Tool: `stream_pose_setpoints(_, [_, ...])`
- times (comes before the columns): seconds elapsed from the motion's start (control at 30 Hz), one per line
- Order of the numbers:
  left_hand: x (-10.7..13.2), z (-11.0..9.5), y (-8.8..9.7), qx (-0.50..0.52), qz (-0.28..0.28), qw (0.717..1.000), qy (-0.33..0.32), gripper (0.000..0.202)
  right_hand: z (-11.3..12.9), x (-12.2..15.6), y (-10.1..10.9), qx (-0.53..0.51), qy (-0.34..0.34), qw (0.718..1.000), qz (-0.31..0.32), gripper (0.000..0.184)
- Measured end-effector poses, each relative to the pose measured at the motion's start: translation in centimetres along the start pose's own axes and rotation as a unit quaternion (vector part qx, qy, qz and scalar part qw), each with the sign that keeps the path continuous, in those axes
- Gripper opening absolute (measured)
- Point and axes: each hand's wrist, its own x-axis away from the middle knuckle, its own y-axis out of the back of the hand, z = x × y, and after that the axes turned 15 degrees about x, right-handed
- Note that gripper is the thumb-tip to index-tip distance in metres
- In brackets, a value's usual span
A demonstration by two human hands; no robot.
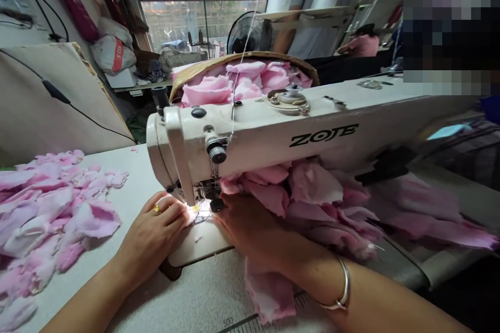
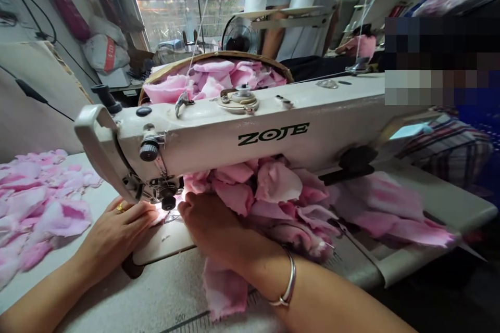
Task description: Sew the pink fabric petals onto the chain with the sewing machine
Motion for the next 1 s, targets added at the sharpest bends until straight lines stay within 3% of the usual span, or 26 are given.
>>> stream_pose_setpoints(0.2, [0.3, -0.2, 0.2, 0.032, 0.047, 0.998, 0.003, 0.025, 0.3, 0.2, -1.1, 0.031, 0.015, 0.998, -0.051, 0.016])
stream_pose_setpoints(0.4, [-0.4, -0.3, -0.1, 0.065, 0.018, 0.998, 0.017, 0.022, 0.3, 0.3, -1.6, 0.042, 0.022, 0.995, -0.084, 0.017])
stream_pose_setpoints(0.53, [-0.8, -0.8, 0.3, 0.074, 0.018, 0.997, 0.023, 0.027, 0.4, 0.2, -1.3, 0.041, 0.019, 0.996, -0.073, 0.012])
stream_pose_setpoints(0.8, [-0.5, -0.7, -0.2, 0.046, 0.081, 0.995, 0.032, 0.026, 0.5, -0.1, -0.7, 0.031, 0.006, 0.999, -0.044, 0.017])
stream_pose_setpoints(1.0, [0.0, -0.6, -0.8, 0.055, 0.042, 0.995, 0.072, 0.024, -0.1, -0.6, -0.4, 0.040, 0.010, 0.999, 0.001, 0.019])
